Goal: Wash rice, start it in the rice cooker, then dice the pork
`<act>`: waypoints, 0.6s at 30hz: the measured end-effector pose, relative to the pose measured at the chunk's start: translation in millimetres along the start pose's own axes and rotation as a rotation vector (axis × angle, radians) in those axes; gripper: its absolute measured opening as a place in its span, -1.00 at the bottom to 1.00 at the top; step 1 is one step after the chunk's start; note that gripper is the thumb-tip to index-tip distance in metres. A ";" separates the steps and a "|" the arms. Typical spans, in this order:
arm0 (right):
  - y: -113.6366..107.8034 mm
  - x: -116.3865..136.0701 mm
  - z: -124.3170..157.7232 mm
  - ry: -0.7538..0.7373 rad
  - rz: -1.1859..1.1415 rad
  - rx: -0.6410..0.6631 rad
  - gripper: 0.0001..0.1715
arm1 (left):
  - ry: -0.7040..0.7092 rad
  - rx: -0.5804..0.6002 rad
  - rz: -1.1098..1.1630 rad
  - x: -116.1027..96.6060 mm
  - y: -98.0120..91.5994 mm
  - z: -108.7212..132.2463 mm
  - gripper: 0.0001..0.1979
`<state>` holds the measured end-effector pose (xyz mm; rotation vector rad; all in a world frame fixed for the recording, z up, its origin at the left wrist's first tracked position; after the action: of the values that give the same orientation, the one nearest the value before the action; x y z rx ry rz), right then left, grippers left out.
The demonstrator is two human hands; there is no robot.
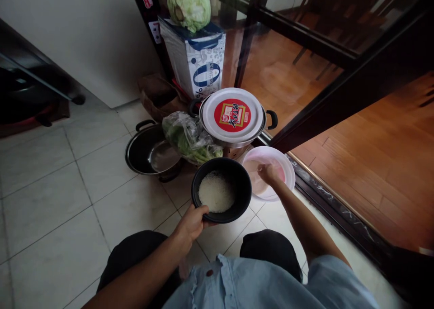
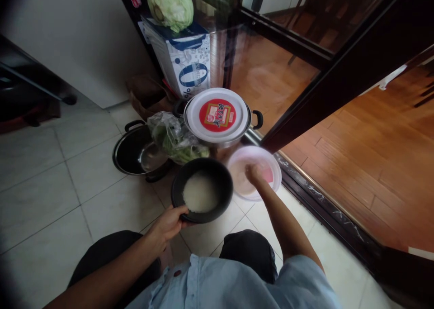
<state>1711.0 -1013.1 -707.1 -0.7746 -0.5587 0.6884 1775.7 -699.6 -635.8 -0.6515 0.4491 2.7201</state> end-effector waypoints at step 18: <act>-221.6 48.4 -50.0 0.280 -0.240 -0.377 -0.48 | -0.018 0.044 -0.002 -1.6 1.8 3.6 -0.62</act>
<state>1853.3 -1115.2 -554.5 -1.1140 -0.5193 0.2465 1775.0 -700.3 -631.6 -0.6151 0.5023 2.7040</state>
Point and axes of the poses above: each hand's wrist, its own z-axis away from the middle knuckle, its own y-axis out of the palm, x = y × z, the point moved 6 cm from there along -z, towards the middle knuckle, and after that the axes turned 11 degrees about x, right-handed, at the moved point
